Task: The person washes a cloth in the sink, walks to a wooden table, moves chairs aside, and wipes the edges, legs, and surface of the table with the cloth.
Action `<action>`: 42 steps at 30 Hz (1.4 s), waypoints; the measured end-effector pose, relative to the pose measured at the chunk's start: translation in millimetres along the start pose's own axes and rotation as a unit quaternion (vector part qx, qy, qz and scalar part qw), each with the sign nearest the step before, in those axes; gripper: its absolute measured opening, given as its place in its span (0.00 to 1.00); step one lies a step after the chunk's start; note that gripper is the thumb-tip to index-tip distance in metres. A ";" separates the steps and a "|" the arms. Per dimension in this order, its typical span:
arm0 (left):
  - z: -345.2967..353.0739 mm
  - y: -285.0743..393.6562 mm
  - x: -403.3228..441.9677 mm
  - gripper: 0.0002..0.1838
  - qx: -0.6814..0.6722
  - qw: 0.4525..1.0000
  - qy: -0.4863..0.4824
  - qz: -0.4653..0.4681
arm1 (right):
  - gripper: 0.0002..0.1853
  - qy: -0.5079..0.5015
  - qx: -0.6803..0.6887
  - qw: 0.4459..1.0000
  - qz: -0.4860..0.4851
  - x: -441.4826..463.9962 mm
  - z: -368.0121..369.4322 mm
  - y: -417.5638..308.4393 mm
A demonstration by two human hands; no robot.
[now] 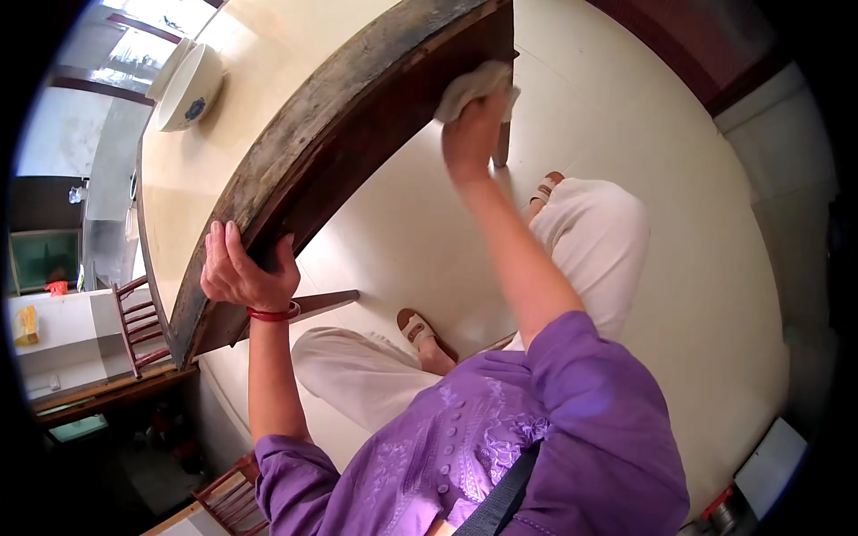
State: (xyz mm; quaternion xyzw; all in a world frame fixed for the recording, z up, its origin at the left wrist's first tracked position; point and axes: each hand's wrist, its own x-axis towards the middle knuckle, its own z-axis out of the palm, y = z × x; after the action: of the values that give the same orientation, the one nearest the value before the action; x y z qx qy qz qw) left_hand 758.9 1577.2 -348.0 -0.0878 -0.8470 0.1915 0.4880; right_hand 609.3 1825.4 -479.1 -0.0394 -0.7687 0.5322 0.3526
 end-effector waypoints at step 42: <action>-0.4 1.4 -1.0 0.38 0.012 1.000 -0.010 0.001 | 0.14 -0.026 0.119 0.992 0.045 82.4 -52.9 30.3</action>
State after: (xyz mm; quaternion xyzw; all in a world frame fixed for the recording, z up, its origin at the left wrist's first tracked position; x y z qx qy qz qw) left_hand 759.7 1578.2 -349.1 -0.0809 -0.8492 0.2034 0.4805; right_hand 569.0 1916.1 -453.7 -0.0176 -0.7064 0.6359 0.3103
